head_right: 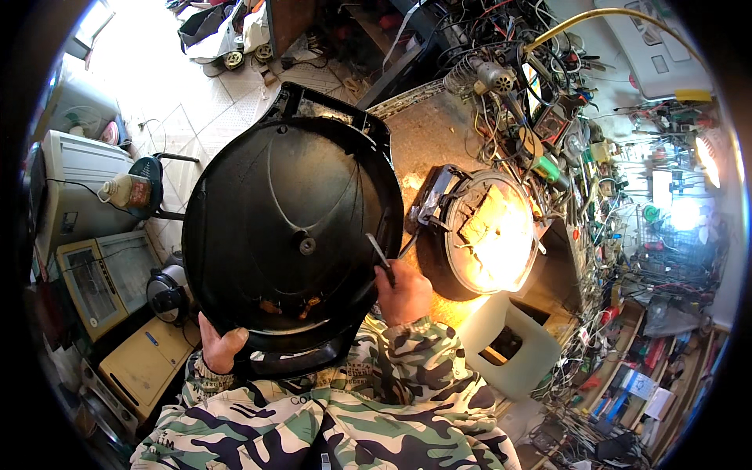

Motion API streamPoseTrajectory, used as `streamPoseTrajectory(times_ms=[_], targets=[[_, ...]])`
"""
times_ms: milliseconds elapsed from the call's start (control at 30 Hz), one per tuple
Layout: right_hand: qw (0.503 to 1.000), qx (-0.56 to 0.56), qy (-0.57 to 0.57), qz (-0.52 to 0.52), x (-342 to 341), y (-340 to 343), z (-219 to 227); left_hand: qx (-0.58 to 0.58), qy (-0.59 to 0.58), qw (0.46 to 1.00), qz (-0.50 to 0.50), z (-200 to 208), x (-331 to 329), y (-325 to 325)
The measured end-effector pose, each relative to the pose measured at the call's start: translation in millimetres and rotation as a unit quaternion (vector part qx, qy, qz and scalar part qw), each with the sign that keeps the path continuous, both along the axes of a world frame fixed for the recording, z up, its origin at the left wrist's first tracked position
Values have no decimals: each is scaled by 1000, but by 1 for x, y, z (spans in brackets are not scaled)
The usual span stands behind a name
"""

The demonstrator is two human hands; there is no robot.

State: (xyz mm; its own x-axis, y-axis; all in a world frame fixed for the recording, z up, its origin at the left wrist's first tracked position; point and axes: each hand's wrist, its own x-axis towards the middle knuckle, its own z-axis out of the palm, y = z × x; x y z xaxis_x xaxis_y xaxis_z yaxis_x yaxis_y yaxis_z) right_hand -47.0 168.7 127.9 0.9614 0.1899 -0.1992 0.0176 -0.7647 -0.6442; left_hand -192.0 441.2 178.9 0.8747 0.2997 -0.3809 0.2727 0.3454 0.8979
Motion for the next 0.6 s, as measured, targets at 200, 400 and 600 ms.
streamPoseTrajectory(times_ms=[200,400,600], targets=[[703,569,310,-293,-4,-21,14,16,9,999,49,-6,-15,3],[710,581,282,-280,-17,-28,16,33,14,999,24,-17,-19,11],[704,582,268,-305,-28,-31,12,64,30,997,7,-41,-38,20]])
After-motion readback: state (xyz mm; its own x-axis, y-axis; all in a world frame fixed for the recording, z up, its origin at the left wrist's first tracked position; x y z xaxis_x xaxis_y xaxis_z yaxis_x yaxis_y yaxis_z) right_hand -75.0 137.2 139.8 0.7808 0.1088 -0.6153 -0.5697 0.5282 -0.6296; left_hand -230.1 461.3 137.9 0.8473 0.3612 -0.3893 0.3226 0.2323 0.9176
